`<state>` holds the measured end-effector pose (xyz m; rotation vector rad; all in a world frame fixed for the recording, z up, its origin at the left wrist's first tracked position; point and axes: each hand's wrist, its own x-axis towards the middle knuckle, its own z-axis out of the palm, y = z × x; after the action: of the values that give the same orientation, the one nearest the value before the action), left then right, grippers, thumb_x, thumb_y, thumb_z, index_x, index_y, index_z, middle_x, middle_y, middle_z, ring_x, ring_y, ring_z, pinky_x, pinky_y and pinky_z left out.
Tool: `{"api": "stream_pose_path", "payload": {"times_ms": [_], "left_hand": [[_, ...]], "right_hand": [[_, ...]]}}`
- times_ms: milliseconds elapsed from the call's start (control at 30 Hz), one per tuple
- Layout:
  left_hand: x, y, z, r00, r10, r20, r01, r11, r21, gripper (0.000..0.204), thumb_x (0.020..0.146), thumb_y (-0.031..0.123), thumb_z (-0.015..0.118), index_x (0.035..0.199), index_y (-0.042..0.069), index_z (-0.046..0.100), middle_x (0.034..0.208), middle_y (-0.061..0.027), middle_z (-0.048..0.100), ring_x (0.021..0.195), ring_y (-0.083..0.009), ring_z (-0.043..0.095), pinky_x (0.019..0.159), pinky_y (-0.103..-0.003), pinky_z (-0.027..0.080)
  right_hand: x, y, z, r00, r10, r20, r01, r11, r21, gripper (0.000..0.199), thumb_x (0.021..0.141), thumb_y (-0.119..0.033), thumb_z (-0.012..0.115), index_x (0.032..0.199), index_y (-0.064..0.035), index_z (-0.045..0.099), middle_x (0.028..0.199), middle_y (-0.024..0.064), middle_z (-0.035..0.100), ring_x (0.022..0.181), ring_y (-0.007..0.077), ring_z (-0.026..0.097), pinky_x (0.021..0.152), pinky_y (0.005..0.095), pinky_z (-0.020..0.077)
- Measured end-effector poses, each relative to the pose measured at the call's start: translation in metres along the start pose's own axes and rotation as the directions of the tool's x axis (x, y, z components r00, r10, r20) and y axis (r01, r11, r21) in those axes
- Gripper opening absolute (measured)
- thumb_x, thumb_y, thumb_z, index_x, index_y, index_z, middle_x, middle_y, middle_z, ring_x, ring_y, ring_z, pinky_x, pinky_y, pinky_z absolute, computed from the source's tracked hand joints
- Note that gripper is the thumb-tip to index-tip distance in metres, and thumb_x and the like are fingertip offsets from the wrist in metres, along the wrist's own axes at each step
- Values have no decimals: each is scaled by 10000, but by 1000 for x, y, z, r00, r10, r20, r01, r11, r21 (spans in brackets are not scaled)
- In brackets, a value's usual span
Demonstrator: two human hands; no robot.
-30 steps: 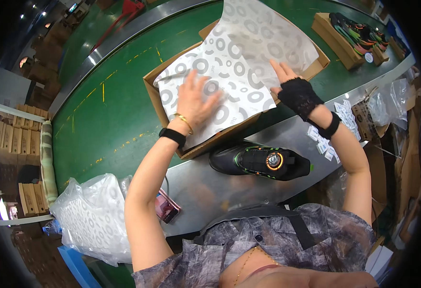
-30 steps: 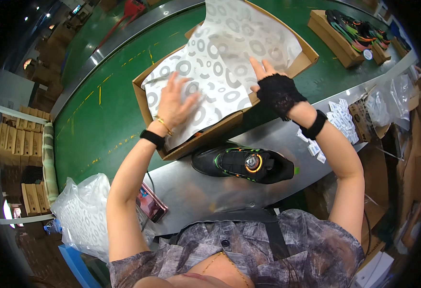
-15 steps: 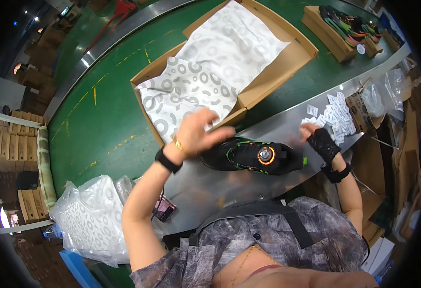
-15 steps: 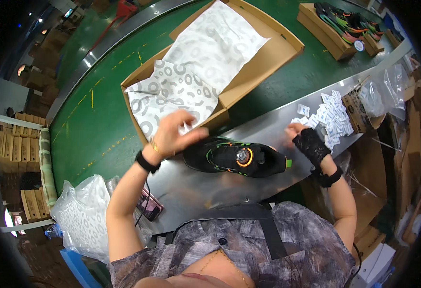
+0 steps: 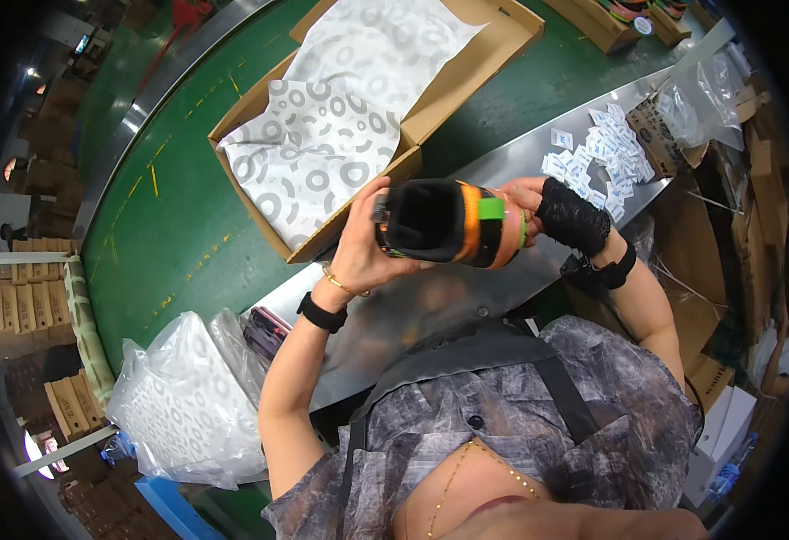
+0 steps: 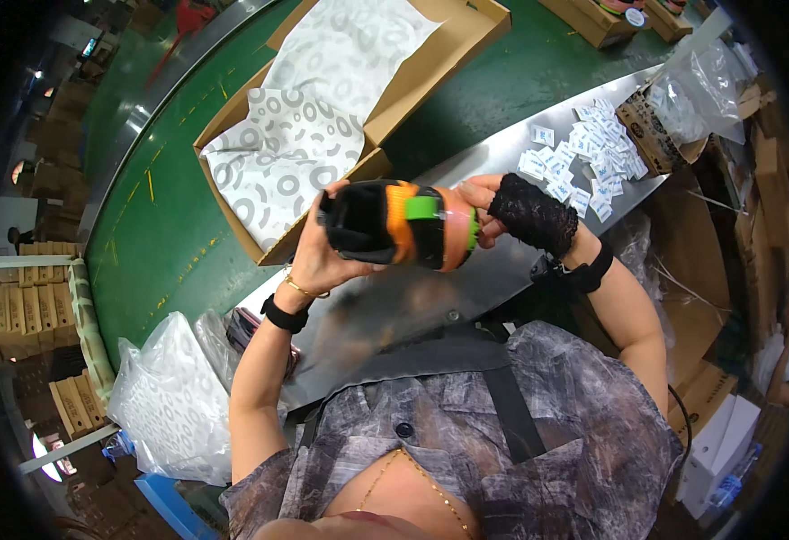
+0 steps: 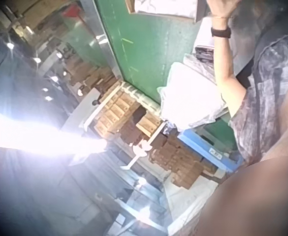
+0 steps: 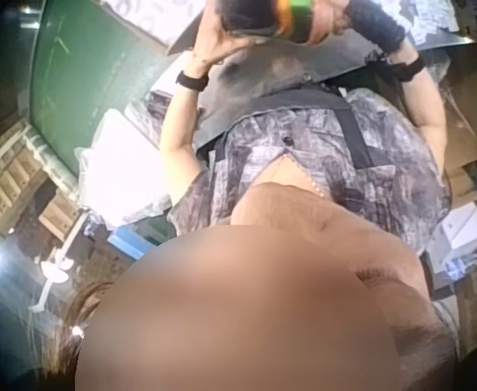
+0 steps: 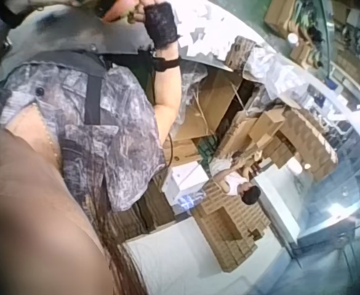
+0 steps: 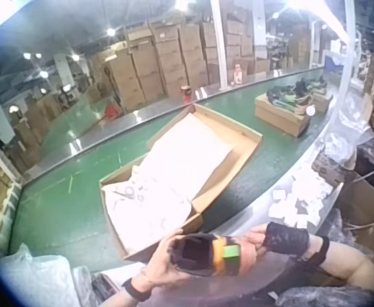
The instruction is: Packing finished sneakers into branded boxes with tissue paper and silica gel packets.
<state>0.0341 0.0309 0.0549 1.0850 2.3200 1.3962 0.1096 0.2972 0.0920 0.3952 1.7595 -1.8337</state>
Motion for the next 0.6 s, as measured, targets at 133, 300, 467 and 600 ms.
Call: {"api": "stream_pose_path", "payload": {"times_ms": [133, 300, 467, 600], "left_hand": [[-11, 23, -18, 992, -84, -99, 52, 955, -293, 752, 513, 106, 829, 1139, -2, 425, 1066, -72, 540, 979, -158, 523, 875, -305, 419], [-22, 31, -44, 934, -325, -150, 172, 774, -610, 614, 601, 124, 769, 1118, -15, 467, 1022, -71, 573, 924, -167, 552, 848, -306, 435], [-12, 10, -84, 831, -532, -165, 181, 537, -824, 467, 758, 259, 652, 1117, 5, 495, 1021, -91, 585, 887, -195, 591, 801, -326, 479], [32, -25, -122, 763, -638, -103, 70, 240, -968, 486, 830, 418, 534, 1116, 26, 509, 1031, -116, 598, 870, -236, 607, 792, -361, 494]], "right_hand": [[4, -21, 7, 967, -217, 132, 204, 973, 106, 338, 902, -320, 451, 926, -1, 559, 682, 25, 528, 569, 103, 511, 528, 211, 431], [36, -24, 12, 972, -200, 125, 193, 979, 63, 351, 872, -337, 515, 1015, -21, 563, 805, 37, 575, 730, 114, 564, 624, 219, 476], [87, -9, 7, 989, -141, -35, 145, 974, 175, 521, 823, -393, 568, 1178, -26, 461, 1094, 91, 546, 965, 159, 547, 762, 261, 463], [124, -9, 27, 972, -217, -95, 235, 842, 486, 458, 778, -351, 626, 1126, -89, 485, 1075, 40, 540, 980, 157, 515, 762, 295, 428]]}}
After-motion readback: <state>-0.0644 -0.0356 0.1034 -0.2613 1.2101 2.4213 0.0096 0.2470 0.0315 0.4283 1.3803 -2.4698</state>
